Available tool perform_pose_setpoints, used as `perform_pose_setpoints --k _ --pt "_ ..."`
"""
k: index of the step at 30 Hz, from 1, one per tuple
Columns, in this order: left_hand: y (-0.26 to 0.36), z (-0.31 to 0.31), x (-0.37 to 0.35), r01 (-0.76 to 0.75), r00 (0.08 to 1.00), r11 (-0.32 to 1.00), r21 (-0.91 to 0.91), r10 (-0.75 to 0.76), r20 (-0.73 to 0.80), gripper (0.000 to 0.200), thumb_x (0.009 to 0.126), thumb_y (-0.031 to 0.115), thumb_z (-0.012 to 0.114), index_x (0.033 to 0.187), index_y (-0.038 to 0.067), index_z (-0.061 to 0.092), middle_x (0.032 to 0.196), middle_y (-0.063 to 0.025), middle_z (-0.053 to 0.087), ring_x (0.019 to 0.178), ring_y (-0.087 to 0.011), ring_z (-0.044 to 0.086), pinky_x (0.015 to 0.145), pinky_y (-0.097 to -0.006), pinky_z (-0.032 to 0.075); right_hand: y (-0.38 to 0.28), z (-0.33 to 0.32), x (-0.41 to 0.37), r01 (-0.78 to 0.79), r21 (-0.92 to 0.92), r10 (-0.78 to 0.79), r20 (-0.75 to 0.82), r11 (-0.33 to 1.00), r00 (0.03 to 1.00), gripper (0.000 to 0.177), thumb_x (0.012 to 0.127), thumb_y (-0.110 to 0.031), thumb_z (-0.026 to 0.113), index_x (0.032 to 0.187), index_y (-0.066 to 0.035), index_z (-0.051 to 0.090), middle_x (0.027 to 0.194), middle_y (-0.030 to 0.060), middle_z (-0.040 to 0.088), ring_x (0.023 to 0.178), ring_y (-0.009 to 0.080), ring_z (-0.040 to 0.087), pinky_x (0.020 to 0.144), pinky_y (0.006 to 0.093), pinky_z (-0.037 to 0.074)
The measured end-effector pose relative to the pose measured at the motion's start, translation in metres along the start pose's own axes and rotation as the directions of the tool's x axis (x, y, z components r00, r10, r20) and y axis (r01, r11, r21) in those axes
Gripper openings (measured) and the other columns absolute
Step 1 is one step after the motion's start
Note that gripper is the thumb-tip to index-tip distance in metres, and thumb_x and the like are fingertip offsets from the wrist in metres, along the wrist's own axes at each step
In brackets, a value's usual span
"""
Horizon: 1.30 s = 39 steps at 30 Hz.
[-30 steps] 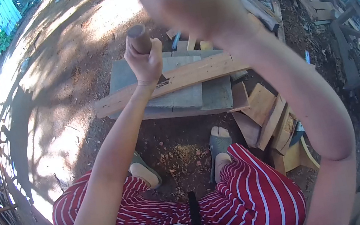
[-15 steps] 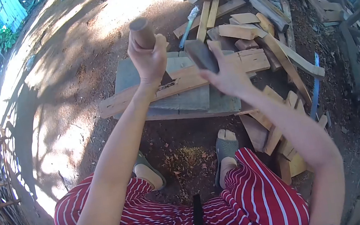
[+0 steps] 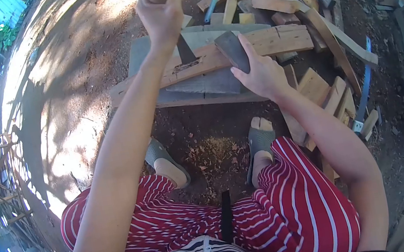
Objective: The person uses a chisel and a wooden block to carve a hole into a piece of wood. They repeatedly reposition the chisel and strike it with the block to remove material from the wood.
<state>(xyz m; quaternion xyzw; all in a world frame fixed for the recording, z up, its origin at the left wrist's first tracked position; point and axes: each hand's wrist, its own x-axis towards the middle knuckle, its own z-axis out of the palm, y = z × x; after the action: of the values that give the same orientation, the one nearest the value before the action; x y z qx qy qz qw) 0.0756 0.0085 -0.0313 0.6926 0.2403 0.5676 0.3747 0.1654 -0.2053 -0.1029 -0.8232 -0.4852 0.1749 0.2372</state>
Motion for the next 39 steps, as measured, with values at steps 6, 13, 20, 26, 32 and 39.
perform_pose_setpoints --k 6,13,20,26,32,39 --pt "-0.046 0.015 0.024 0.092 0.996 0.993 0.067 -0.093 0.0 0.018 0.075 0.01 0.062 0.082 -0.001 0.049 0.057 -0.0043 0.053 0.045 -0.0123 0.052 0.041 -0.03 0.043 0.005 0.003 0.0 0.023 -0.088 -0.025 -0.02 0.996 0.999 0.086 0.086 -0.042 0.064 0.154 -0.021 0.017 0.096 0.0298 0.067 0.089 0.0481 0.066 0.081 0.0558 0.052" --pt "-0.056 0.024 0.042 0.561 0.818 0.826 -0.06 -0.542 0.19 0.021 0.075 0.013 0.066 0.079 0.0 0.05 0.057 -0.0071 0.056 0.04 -0.015 0.053 0.037 -0.0315 0.042 -0.003 -0.006 -0.002 -0.031 -0.164 0.032 0.004 0.986 0.999 0.087 0.086 -0.045 0.064 0.154 -0.02 0.016 0.093 0.0283 0.068 0.088 0.0459 0.067 0.079 0.0546 0.054" --pt "-0.046 0.046 0.028 0.486 0.839 0.874 -0.02 -0.459 0.292 0.021 0.076 0.007 0.068 0.087 0.0 0.051 0.06 -0.0015 0.051 0.041 -0.0087 0.045 0.036 -0.0259 0.036 -0.001 -0.003 -0.005 0.005 -0.119 -0.003 0.02 0.993 1.0 0.086 0.085 -0.041 0.066 0.154 -0.017 0.018 0.08 0.024 0.068 0.077 0.0425 0.069 0.071 0.0528 0.055" --pt "-0.006 -0.015 -0.007 0.129 0.989 0.985 -0.118 -0.118 0.091 0.013 0.076 0.003 0.062 0.077 0.005 0.049 0.062 -0.0018 0.052 0.052 -0.0122 0.053 0.048 -0.0295 0.044 0.0 -0.002 -0.006 0.014 -0.097 -0.018 -0.039 0.995 0.999 0.086 0.084 -0.041 0.067 0.153 -0.018 0.021 0.08 0.0247 0.068 0.077 0.044 0.068 0.071 0.0537 0.055" --pt "0.033 -0.055 -0.009 0.1 0.96 0.882 -0.46 -0.207 -0.189 0.019 0.081 -0.006 0.057 0.076 0.006 0.043 0.053 -0.0013 0.046 0.037 -0.0096 0.044 0.035 -0.0256 0.033 0.005 0.0 -0.006 0.04 -0.12 -0.044 -0.034 0.992 0.998 0.085 0.084 -0.042 0.066 0.153 -0.018 0.021 0.084 0.025 0.069 0.079 0.0446 0.068 0.072 0.0536 0.055" --pt "0.034 -0.049 -0.013 0.153 0.966 0.894 -0.421 -0.225 -0.126 0.018 0.081 -0.007 0.055 0.08 0.006 0.043 0.054 -0.0028 0.046 0.039 -0.0098 0.042 0.037 -0.0267 0.035 0.002 0.001 -0.005 0.027 -0.124 -0.032 -0.035 0.992 0.999 0.086 0.084 -0.042 0.066 0.153 -0.017 0.02 0.087 0.0263 0.069 0.081 0.0446 0.068 0.073 0.0537 0.055"
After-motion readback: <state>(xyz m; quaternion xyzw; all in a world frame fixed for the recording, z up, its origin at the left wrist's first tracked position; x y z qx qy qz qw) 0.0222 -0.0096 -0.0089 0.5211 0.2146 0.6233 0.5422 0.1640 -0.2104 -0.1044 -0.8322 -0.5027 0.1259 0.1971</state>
